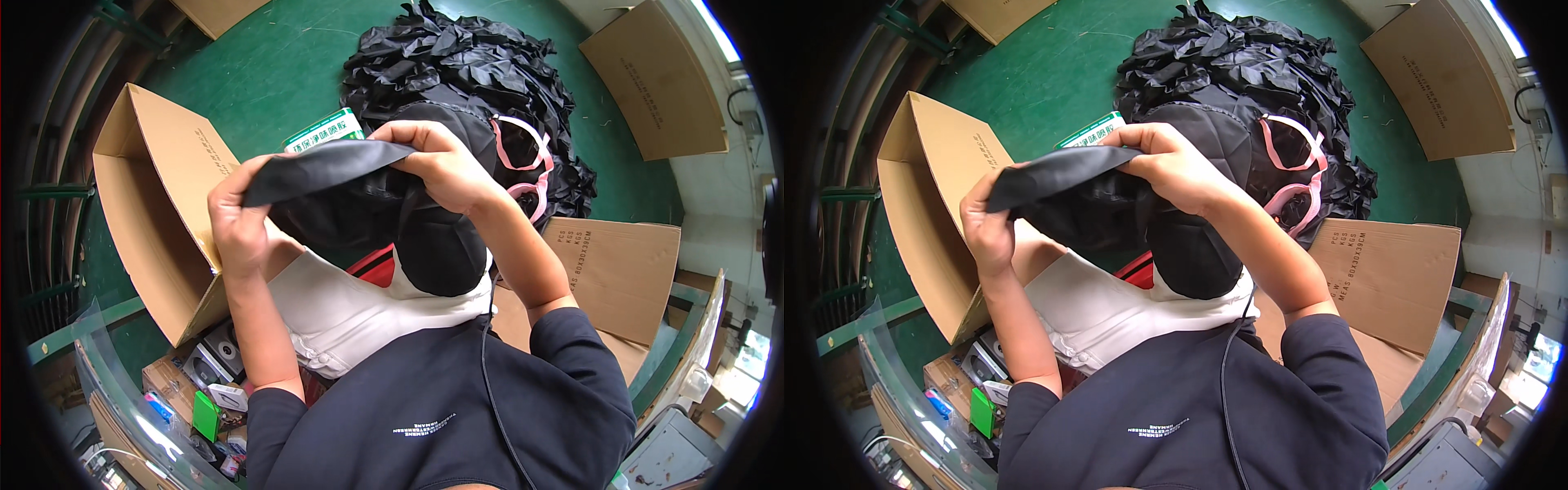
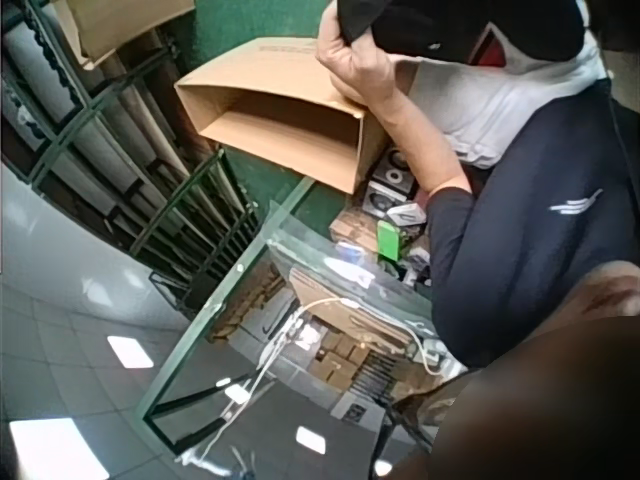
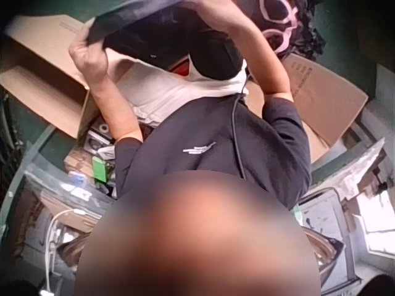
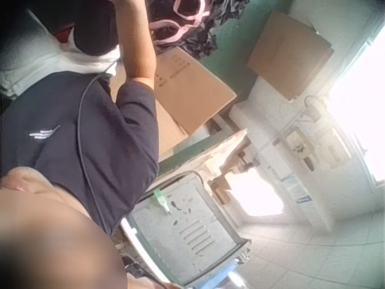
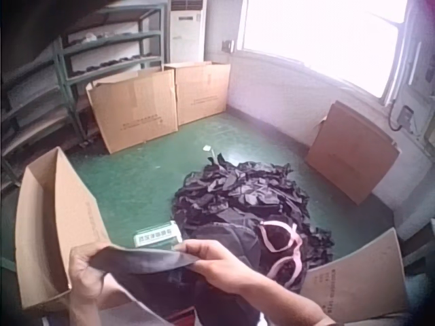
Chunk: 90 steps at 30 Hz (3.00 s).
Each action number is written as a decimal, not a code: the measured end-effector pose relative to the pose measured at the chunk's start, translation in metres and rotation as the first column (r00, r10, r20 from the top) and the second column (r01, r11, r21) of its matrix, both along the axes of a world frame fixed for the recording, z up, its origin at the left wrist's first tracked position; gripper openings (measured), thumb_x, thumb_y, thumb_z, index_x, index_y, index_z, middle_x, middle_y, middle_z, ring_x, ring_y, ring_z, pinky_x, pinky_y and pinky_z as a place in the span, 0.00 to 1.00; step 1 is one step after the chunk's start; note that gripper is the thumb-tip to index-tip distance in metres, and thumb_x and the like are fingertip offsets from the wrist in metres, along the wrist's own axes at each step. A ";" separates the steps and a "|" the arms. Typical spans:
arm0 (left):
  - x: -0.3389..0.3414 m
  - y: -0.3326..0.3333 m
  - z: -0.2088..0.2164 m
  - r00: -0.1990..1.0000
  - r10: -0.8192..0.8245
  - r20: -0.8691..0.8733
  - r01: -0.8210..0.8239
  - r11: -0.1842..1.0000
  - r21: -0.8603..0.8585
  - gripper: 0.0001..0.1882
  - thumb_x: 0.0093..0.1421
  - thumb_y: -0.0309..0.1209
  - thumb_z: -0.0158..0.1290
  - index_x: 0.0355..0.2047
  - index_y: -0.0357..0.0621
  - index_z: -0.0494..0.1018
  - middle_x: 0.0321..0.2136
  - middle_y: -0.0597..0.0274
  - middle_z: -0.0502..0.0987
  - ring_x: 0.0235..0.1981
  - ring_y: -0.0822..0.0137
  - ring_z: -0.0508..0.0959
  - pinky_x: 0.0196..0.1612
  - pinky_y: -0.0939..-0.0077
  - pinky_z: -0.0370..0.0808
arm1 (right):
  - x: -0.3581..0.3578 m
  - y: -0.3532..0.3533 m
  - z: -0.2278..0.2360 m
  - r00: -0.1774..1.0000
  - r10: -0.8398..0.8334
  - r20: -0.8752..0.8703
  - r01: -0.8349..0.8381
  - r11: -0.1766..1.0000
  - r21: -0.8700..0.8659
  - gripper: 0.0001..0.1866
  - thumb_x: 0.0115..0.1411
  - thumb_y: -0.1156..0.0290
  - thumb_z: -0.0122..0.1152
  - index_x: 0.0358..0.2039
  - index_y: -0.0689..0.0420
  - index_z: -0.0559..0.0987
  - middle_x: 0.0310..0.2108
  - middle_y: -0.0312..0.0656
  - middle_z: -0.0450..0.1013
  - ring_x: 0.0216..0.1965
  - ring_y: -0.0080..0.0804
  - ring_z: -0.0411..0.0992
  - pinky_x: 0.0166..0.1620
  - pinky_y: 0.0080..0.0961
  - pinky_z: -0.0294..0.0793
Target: Inspecting and checking black fabric covers from a large pile.
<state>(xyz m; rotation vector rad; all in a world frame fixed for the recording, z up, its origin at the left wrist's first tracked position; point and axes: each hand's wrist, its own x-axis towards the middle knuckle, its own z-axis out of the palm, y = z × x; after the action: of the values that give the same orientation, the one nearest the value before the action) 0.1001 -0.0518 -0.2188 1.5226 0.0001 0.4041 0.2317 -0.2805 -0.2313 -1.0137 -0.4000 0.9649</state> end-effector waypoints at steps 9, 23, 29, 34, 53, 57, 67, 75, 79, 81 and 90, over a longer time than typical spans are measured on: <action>-0.020 0.013 -0.006 0.993 -0.115 0.021 0.097 0.715 -0.692 0.18 0.65 0.30 0.43 0.47 0.26 0.70 0.42 0.48 0.78 0.43 0.59 0.79 0.51 0.67 0.74 | -0.007 -0.003 0.006 0.764 0.120 0.634 0.068 0.962 -0.264 0.17 0.51 0.89 0.48 0.43 0.69 0.74 0.39 0.38 0.75 0.43 0.20 0.72 0.50 0.19 0.70; -0.038 0.041 -0.052 0.978 -0.094 0.186 0.208 0.471 -0.857 0.27 0.66 0.41 0.41 0.54 0.29 0.67 0.52 0.39 0.72 0.54 0.46 0.73 0.61 0.50 0.66 | -0.008 -0.014 -0.024 0.967 0.036 -0.253 0.004 0.988 0.157 0.10 0.63 0.78 0.51 0.44 0.64 0.76 0.42 0.38 0.76 0.44 0.22 0.73 0.52 0.20 0.69; -0.034 0.034 -0.054 0.950 -0.238 0.201 0.272 0.318 -0.908 0.31 0.68 0.46 0.38 0.57 0.27 0.63 0.57 0.37 0.68 0.58 0.43 0.69 0.63 0.48 0.62 | -0.011 -0.015 -0.012 0.924 0.063 -0.377 0.025 0.974 0.223 0.11 0.67 0.73 0.49 0.44 0.64 0.76 0.43 0.40 0.76 0.42 0.23 0.75 0.49 0.22 0.73; -0.044 0.016 -0.061 0.996 -0.002 0.088 0.071 0.606 -0.792 0.28 0.66 0.44 0.45 0.49 0.24 0.68 0.48 0.37 0.74 0.48 0.49 0.76 0.55 0.57 0.71 | -0.011 -0.036 -0.014 0.963 0.037 -0.266 0.036 0.964 0.265 0.14 0.68 0.65 0.50 0.42 0.64 0.76 0.38 0.39 0.77 0.37 0.21 0.76 0.44 0.21 0.76; 0.142 -0.057 -0.076 0.851 -0.493 -0.181 0.217 0.643 -0.735 0.14 0.68 0.34 0.47 0.42 0.35 0.76 0.39 0.57 0.81 0.38 0.67 0.81 0.45 0.74 0.77 | 0.067 -0.135 -0.060 0.824 -0.549 -0.139 0.553 0.833 -0.016 0.12 0.65 0.77 0.49 0.48 0.62 0.74 0.40 0.42 0.77 0.38 0.27 0.77 0.43 0.23 0.79; 0.176 -0.052 -0.108 0.850 -0.401 -0.342 0.094 0.755 -0.649 0.13 0.66 0.33 0.49 0.39 0.35 0.77 0.36 0.57 0.81 0.35 0.67 0.81 0.43 0.74 0.77 | 0.107 -0.134 -0.098 0.816 -0.566 -0.118 0.561 0.824 -0.074 0.09 0.65 0.77 0.52 0.44 0.62 0.76 0.37 0.42 0.78 0.33 0.26 0.77 0.39 0.24 0.80; 0.127 -0.059 -0.167 0.807 -0.297 -0.511 -0.034 0.840 -0.542 0.13 0.67 0.35 0.50 0.37 0.36 0.76 0.31 0.60 0.80 0.30 0.72 0.79 0.36 0.79 0.76 | 0.048 -0.135 -0.171 0.723 -0.644 -0.249 0.577 0.762 -0.294 0.03 0.63 0.76 0.57 0.34 0.62 0.76 0.27 0.39 0.76 0.25 0.23 0.76 0.32 0.23 0.79; 0.082 -0.072 -0.130 0.777 -0.183 -0.603 -0.205 0.831 -0.517 0.14 0.63 0.42 0.56 0.39 0.45 0.74 0.28 0.68 0.77 0.27 0.77 0.77 0.32 0.83 0.75 | 0.008 -0.146 -0.159 0.618 -0.734 -0.283 0.661 0.680 -0.318 0.11 0.63 0.72 0.59 0.44 0.63 0.74 0.33 0.38 0.76 0.29 0.23 0.76 0.34 0.20 0.80; 0.058 -0.070 -0.135 0.799 -0.212 -0.563 -0.190 0.799 -0.570 0.14 0.61 0.39 0.59 0.42 0.45 0.73 0.29 0.70 0.77 0.27 0.78 0.76 0.31 0.84 0.74 | -0.008 -0.147 -0.152 0.593 -0.732 -0.337 0.711 0.672 -0.208 0.13 0.63 0.72 0.58 0.46 0.63 0.73 0.36 0.39 0.77 0.32 0.24 0.77 0.36 0.21 0.81; 0.050 -0.071 -0.134 0.790 -0.240 -0.564 -0.156 0.811 -0.564 0.17 0.58 0.35 0.62 0.44 0.45 0.72 0.29 0.72 0.76 0.28 0.79 0.75 0.33 0.85 0.72 | -0.012 -0.150 -0.152 0.648 -0.651 -0.395 0.676 0.730 -0.096 0.15 0.62 0.74 0.57 0.48 0.63 0.71 0.38 0.42 0.77 0.36 0.27 0.78 0.38 0.22 0.81; 0.011 -0.083 -0.161 0.682 -0.213 -0.700 -0.219 0.854 -0.472 0.21 0.56 0.31 0.63 0.46 0.41 0.68 0.28 0.72 0.74 0.27 0.81 0.71 0.28 0.86 0.67 | -0.017 -0.142 -0.163 0.624 -0.683 -0.380 0.687 0.711 -0.151 0.15 0.60 0.80 0.60 0.47 0.57 0.70 0.37 0.42 0.78 0.33 0.26 0.78 0.37 0.21 0.80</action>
<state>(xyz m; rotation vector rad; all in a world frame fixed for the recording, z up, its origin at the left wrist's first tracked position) 0.1111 -0.1350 -0.3798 1.0327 0.7109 -0.2416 0.2149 -0.4228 -0.3945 -0.8161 0.3447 0.4367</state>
